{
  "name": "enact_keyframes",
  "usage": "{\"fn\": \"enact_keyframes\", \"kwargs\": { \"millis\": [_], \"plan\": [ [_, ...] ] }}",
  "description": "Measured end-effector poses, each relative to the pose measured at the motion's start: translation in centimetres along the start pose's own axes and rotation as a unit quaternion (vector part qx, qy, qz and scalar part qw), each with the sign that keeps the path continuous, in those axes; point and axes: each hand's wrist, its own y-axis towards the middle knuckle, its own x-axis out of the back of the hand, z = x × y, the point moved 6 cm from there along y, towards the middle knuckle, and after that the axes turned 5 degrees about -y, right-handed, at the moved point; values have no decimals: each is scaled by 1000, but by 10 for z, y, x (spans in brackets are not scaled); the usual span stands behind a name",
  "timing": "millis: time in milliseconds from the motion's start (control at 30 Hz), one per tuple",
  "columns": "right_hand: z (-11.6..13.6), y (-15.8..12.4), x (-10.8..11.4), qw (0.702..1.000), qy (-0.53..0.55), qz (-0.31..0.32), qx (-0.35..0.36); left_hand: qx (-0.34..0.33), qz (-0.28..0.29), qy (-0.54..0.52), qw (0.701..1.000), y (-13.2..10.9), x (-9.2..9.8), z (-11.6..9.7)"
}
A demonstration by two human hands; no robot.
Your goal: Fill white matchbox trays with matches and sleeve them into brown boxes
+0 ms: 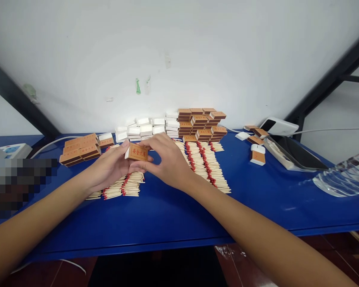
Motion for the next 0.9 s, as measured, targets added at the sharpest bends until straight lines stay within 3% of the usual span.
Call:
{"fn": "enact_keyframes", "kwargs": {
  "millis": [700,800,900],
  "plan": [
    [5,0,0,1000,-6,10,6,-8,7,-17,1000,-2,5,-1],
    [3,0,0,1000,-16,20,2,-5,7,23,1000,-3,7,-6],
    [-1,0,-1,999,-45,25,10,-47,-31,143,988,-5,11,-17]
  ]
}}
